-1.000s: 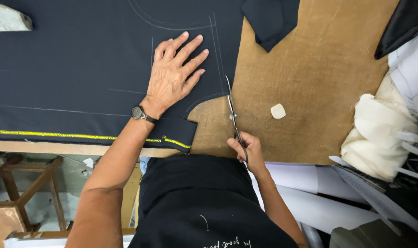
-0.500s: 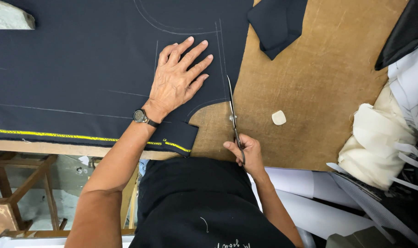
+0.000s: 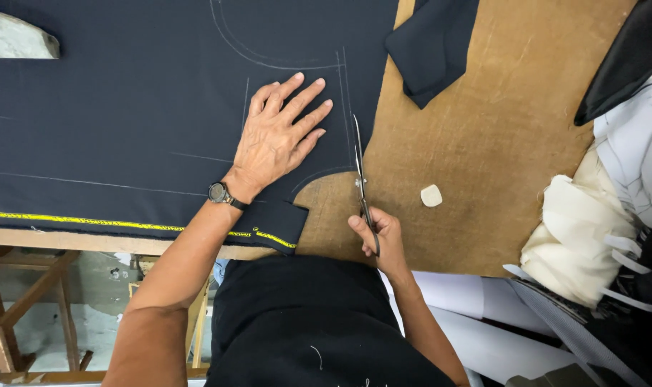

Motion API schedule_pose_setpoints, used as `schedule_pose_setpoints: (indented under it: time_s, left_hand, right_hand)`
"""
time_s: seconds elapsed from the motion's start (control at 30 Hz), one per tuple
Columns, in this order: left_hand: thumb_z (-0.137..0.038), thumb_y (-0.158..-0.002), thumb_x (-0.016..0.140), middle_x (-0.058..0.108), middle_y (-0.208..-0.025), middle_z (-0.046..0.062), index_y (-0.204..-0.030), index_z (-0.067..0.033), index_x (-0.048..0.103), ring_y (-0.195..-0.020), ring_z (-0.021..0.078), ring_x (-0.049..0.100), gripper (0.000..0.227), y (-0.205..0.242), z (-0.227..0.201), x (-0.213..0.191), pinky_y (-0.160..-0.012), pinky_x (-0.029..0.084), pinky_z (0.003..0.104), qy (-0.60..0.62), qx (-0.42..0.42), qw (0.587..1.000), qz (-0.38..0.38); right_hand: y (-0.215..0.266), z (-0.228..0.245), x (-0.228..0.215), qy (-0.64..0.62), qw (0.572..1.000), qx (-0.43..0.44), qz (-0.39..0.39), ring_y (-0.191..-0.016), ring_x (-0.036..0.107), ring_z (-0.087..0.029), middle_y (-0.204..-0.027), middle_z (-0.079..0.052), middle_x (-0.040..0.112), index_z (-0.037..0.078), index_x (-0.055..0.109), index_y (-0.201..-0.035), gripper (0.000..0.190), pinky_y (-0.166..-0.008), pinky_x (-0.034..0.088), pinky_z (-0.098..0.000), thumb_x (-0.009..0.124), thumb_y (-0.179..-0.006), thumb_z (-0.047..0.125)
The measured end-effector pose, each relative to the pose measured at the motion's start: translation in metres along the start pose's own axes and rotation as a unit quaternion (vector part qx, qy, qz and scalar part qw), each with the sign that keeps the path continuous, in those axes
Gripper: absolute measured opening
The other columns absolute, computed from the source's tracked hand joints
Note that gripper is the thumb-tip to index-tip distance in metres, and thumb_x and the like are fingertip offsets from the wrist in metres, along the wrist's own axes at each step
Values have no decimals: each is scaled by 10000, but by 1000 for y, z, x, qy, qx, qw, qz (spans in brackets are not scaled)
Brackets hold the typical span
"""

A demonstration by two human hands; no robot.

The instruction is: The person uses shears to cut a large piece of black fabric laid out on a wooden table. They follow white chalk lines drawn on the material, carefully maneuvering the shears around curved and straight edges to separate the pattern pieces.

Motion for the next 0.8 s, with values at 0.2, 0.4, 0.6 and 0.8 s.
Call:
schedule_pose_setpoints:
  time_s: [0.2, 0.4, 0.6, 0.8]
  left_hand:
    - [-319, -1120, 685, 605, -1608, 50, -1440, -216, 753, -1499, 329, 499, 343, 5, 4, 15, -1231, 348, 510, 15, -18, 999, -39]
    - [-314, -1116, 699, 609, -1604, 49, -1422, -212, 763, -1506, 322, 494, 329, 4, 3, 15, -1236, 346, 507, 17, -25, 999, -35]
    - [-319, -1122, 679, 598, -1618, 54, -1444, -207, 751, -1504, 327, 498, 349, 3, 4, 12, -1234, 348, 511, 20, -26, 999, -33]
    - [-335, -1112, 675, 584, -1631, 54, -1509, -188, 693, -1499, 336, 511, 423, 3, 4, 16, -1225, 367, 517, 17, -25, 999, -40]
  right_hand:
    - [-14, -28, -3, -25, 999, 9, -22, -304, 522, -146, -378, -146, 525, 46, 613, -658, 466, -333, 380, -200, 861, -954, 307]
    - [-12, -27, -1, -4, 999, 25, -29, -285, 491, -144, -363, -150, 506, 37, 598, -641, 458, -314, 353, -211, 914, -896, 250]
    - [-16, -29, -2, -25, 999, 15, -28, -283, 498, -133, -354, -139, 512, 48, 602, -632, 470, -315, 364, -206, 884, -933, 272]
    - [-27, -12, -1, -49, 998, 3, -36, -313, 508, -124, -372, -122, 504, 61, 600, -654, 464, -339, 396, -202, 866, -946, 304]
Point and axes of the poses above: each hand's wrist, its own y-axis away from the middle knuckle, its own x-axis out of the palm, z = x × y, the point moved 4 cm from there along -y, towards the middle knuckle
